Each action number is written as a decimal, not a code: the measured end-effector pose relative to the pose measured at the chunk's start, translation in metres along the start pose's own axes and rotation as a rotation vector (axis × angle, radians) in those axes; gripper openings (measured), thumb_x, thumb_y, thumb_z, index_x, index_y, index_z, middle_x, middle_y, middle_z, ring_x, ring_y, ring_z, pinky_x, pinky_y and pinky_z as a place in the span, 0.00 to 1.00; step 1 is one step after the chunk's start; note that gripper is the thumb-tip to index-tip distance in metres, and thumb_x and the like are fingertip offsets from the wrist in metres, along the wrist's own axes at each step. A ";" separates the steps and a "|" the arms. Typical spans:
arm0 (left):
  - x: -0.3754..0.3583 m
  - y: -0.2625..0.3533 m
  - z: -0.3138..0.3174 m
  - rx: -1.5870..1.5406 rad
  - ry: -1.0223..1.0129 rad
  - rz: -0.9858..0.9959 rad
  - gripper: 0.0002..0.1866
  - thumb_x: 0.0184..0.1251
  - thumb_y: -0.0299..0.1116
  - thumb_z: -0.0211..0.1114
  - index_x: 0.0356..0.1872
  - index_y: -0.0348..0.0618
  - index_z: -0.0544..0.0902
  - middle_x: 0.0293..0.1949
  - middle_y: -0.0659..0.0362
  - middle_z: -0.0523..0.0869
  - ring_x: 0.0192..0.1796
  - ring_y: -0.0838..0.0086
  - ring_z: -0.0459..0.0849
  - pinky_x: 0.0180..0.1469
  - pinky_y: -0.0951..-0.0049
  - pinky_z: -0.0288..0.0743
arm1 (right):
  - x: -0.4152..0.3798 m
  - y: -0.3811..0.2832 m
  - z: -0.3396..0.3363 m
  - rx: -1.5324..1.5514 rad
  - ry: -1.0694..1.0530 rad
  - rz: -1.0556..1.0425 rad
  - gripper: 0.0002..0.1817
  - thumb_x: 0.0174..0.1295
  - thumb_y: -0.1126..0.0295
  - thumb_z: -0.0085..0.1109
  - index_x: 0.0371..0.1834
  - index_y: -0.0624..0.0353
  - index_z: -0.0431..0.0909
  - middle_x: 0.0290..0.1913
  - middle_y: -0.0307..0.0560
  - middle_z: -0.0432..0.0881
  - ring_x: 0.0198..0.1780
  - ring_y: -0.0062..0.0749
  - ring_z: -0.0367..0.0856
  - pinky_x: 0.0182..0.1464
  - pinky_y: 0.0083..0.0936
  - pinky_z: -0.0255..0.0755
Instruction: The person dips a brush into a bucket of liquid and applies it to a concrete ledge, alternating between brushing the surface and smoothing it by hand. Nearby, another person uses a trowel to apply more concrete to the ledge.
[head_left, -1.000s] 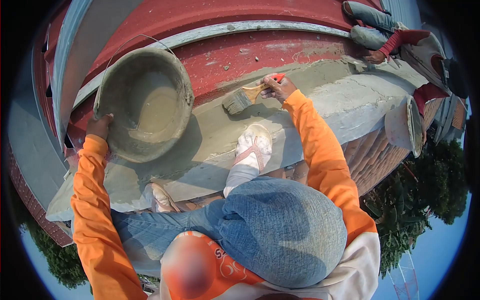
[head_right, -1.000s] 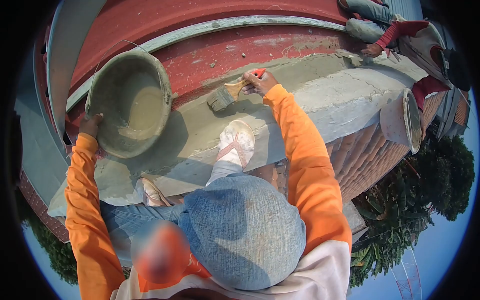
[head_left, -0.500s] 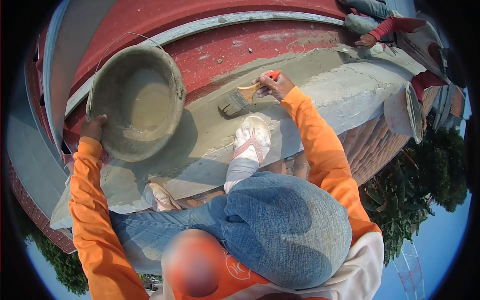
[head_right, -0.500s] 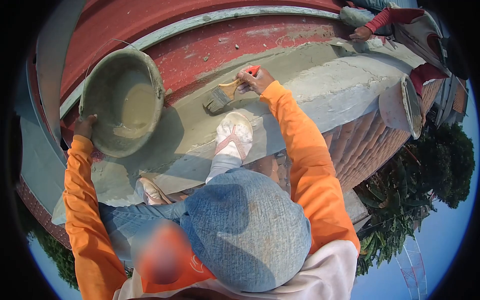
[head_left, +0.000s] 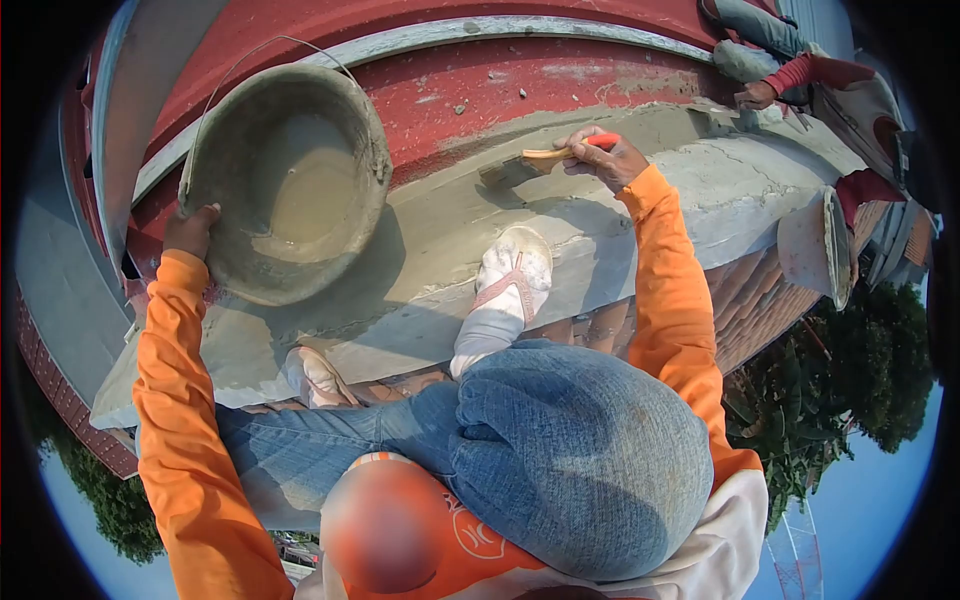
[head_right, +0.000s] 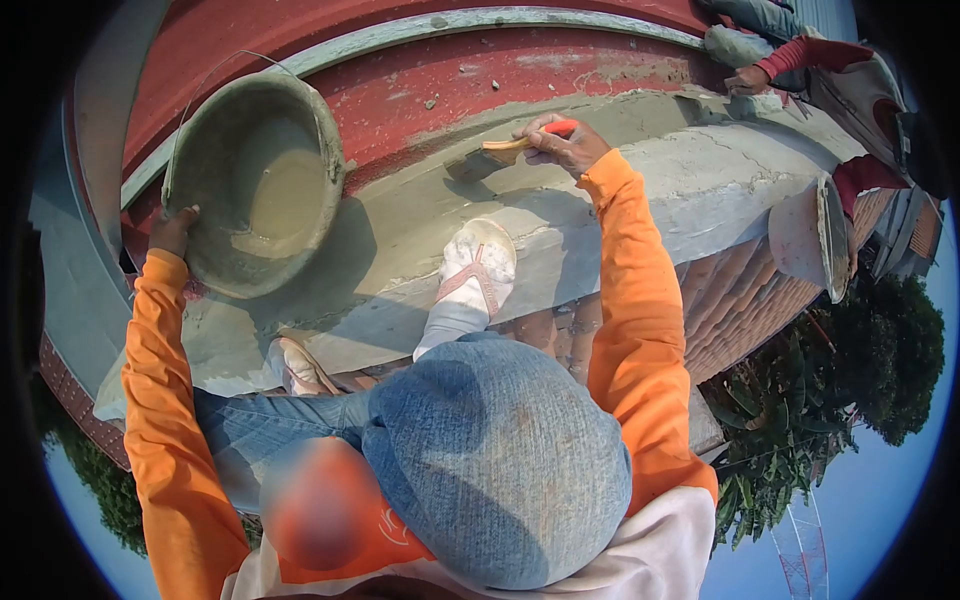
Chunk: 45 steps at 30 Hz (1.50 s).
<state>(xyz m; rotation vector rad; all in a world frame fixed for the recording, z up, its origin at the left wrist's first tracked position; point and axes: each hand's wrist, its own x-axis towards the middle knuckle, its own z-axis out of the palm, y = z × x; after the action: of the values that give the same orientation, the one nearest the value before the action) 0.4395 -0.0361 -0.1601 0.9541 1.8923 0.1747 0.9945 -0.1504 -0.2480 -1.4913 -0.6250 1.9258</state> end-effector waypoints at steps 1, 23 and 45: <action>-0.001 0.000 0.000 0.014 0.006 0.005 0.19 0.50 0.31 0.61 0.44 0.32 0.76 0.36 0.54 0.82 0.36 0.68 0.81 0.43 0.72 0.73 | 0.004 0.002 0.005 0.025 -0.094 0.022 0.08 0.60 0.66 0.56 0.35 0.59 0.73 0.44 0.48 0.77 0.36 0.26 0.78 0.40 0.22 0.77; 0.005 -0.014 -0.004 0.009 0.019 0.103 0.18 0.49 0.31 0.61 0.42 0.32 0.77 0.35 0.56 0.82 0.35 0.71 0.80 0.41 0.73 0.72 | -0.098 -0.064 -0.096 0.217 0.657 -0.390 0.16 0.61 0.60 0.55 0.38 0.64 0.71 0.36 0.53 0.79 0.25 0.28 0.76 0.30 0.24 0.77; -0.011 0.014 0.002 0.203 0.061 0.029 0.22 0.46 0.27 0.60 0.46 0.32 0.74 0.40 0.53 0.80 0.37 0.66 0.78 0.43 0.68 0.73 | -0.296 -0.106 -0.401 -0.919 1.552 0.537 0.22 0.50 0.47 0.59 0.37 0.54 0.81 0.41 0.53 0.80 0.42 0.44 0.79 0.46 0.36 0.69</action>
<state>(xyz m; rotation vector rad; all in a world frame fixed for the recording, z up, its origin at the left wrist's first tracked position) 0.4515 -0.0347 -0.1468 1.1244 1.9798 0.0288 1.4535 -0.2901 -0.0755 -3.2297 -0.2956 0.1004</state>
